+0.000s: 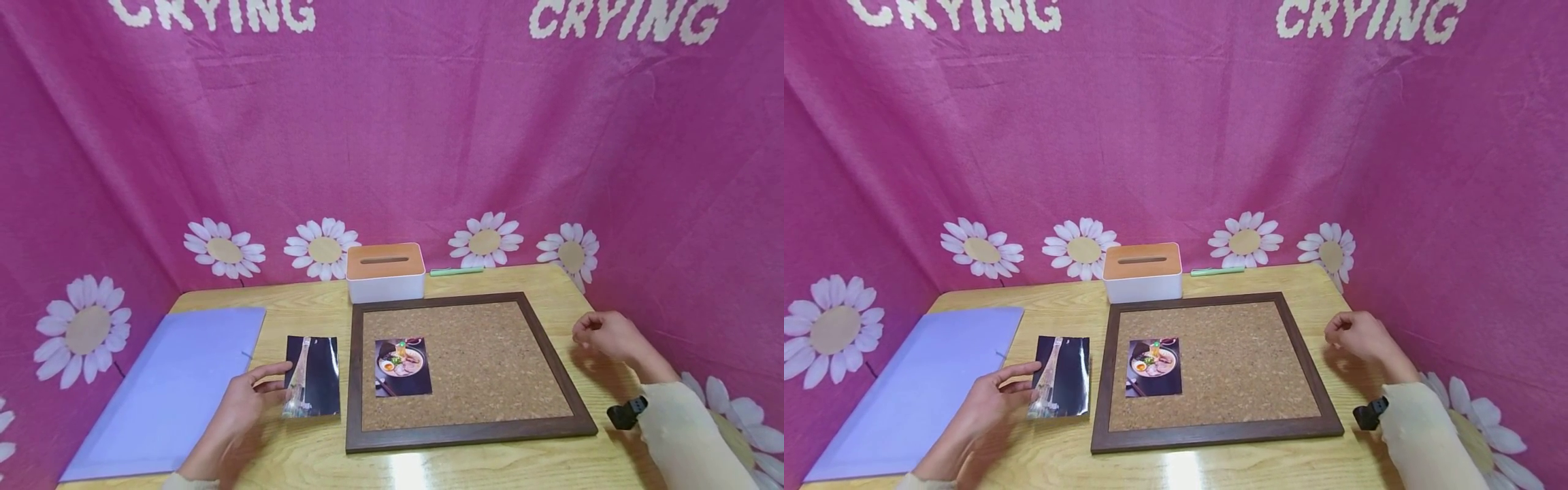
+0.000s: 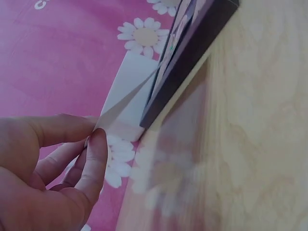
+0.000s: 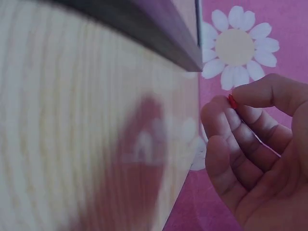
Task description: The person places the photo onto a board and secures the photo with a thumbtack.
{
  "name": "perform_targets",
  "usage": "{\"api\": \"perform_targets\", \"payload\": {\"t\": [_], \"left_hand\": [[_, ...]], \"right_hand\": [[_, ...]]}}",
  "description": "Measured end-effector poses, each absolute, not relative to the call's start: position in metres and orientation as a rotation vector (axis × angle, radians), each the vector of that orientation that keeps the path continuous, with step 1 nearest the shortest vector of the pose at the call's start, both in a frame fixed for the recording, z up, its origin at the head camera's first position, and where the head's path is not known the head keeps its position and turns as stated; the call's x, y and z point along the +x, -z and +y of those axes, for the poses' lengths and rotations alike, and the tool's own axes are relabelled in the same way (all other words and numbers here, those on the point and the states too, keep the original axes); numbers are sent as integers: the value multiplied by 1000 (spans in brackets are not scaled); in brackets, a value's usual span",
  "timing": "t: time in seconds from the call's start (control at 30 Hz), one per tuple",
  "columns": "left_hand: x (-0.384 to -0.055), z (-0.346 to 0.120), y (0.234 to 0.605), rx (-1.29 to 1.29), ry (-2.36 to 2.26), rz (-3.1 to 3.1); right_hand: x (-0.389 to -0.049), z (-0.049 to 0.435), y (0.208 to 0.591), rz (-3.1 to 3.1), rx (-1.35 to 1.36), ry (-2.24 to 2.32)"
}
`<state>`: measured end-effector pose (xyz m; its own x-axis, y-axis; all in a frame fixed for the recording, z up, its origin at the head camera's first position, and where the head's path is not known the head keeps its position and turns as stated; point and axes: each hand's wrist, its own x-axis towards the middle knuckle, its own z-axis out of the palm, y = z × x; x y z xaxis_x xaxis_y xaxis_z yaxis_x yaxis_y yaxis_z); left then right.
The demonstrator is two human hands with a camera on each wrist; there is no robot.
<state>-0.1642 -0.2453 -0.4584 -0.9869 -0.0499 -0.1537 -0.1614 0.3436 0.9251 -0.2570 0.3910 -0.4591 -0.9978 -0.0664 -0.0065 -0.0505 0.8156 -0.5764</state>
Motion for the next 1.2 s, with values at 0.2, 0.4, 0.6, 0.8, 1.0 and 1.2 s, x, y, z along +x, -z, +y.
{"api": "perform_targets", "payload": {"t": [0.2, 0.4, 0.6, 0.8, 1.0, 1.2], "left_hand": [[-172, -235, 454, -164, -1782, 2451], [-182, -218, 451, -157, -1834, 2422], [-192, -193, 446, -190, -1784, 2452], [-202, -169, 445, -145, -1799, 2448], [-214, -146, 449, -70, -1836, 2415], [-224, -122, 448, -28, -1770, 2438]], "right_hand": [[-259, 384, 448, 2856, -112, 1089], [-263, 376, 437, 2781, -124, 1192], [-264, 367, 428, 2818, -164, 1194], [-266, 355, 416, 2857, -229, 1184], [-271, 342, 406, 2845, -281, 1182], [-276, 328, 403, 2784, -311, 1225]]}}
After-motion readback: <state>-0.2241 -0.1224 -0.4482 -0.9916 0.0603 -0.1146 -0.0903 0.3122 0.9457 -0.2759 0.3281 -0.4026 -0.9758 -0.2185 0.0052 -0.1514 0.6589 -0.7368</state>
